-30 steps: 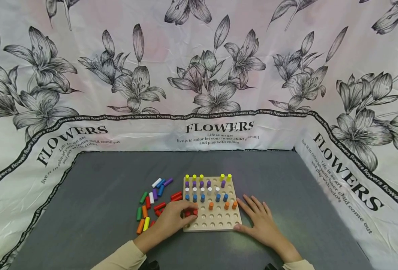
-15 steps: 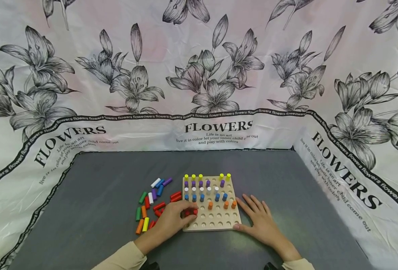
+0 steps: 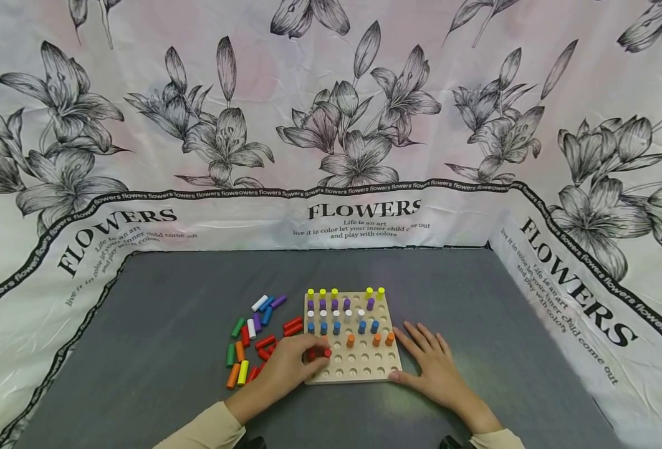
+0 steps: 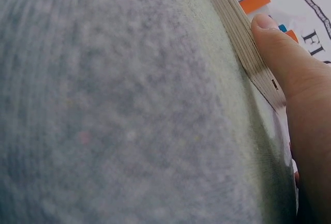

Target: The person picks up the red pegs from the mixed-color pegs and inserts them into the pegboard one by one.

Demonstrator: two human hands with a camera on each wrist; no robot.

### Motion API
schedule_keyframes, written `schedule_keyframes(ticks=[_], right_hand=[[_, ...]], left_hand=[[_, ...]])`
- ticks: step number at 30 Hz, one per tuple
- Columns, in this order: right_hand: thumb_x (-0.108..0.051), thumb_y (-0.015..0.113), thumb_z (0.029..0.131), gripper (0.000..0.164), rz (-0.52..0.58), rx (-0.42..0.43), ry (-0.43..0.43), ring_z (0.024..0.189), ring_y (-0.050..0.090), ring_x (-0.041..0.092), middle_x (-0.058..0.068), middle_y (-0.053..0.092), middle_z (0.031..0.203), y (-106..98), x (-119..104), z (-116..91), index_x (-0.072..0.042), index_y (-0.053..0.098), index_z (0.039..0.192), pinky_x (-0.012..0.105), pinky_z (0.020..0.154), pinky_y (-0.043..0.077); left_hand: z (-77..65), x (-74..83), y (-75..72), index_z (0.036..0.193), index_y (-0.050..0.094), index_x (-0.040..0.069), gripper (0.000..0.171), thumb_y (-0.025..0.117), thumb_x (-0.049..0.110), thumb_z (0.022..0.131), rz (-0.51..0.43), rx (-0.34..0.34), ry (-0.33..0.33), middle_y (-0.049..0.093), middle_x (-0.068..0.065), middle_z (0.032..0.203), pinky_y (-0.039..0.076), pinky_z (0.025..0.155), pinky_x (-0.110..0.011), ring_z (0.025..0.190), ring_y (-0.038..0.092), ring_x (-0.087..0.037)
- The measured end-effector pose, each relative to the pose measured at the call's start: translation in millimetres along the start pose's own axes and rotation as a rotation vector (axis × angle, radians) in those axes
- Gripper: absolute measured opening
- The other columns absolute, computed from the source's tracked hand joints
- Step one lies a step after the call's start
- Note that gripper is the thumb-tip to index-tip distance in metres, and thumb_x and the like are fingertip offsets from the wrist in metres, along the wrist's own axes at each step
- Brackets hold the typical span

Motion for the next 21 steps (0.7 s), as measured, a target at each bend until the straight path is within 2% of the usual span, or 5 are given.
schedule_keyframes(ticks=[4, 11, 21], right_hand=[[-0.066, 0.067, 0.081, 0.087, 0.002, 0.001, 0.002, 0.149, 0.025, 0.04, 0.008, 0.033, 0.162, 0.0, 0.3, -0.3, -0.03, 0.035, 0.154, 0.071, 0.112, 0.013], [-0.068, 0.065, 0.081, 0.087, -0.006, -0.008, 0.007, 0.149, 0.025, 0.04, 0.008, 0.033, 0.162, -0.7, -0.8, 0.6, -0.031, 0.035, 0.154, 0.071, 0.112, 0.014], [-0.068, 0.066, 0.081, 0.087, 0.002, 0.002, 0.005, 0.149, 0.025, 0.041, 0.009, 0.034, 0.161, -0.4, 0.6, 0.7, -0.03, 0.037, 0.153, 0.072, 0.111, 0.014]], left_hand=[[-0.2, 1.7, 0.8, 0.1, 0.073, 0.019, 0.017, 0.079, 0.02, 0.084, 0.013, 0.008, -0.004, 0.068, 0.009, 0.086, 0.048, 0.063, -0.014, 0.07, 0.054, 0.0], [0.0, 3.3, 1.1, 0.098, 0.073, 0.02, 0.016, 0.08, 0.022, 0.084, 0.053, -0.008, -0.064, 0.066, 0.01, 0.084, 0.045, 0.062, -0.014, 0.07, 0.053, -0.002], [-1.3, 6.4, -0.2, 0.104, 0.073, 0.015, 0.022, 0.08, 0.019, 0.084, 0.018, 0.01, -0.069, 0.067, 0.007, 0.087, 0.046, 0.062, -0.014, 0.072, 0.054, -0.005]])
Point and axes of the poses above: each hand's wrist, its own z-axis towards the middle knuckle, its own y-axis out of the palm, x = y × z, the point moved 1 cm from there along z, towards the middle knuckle
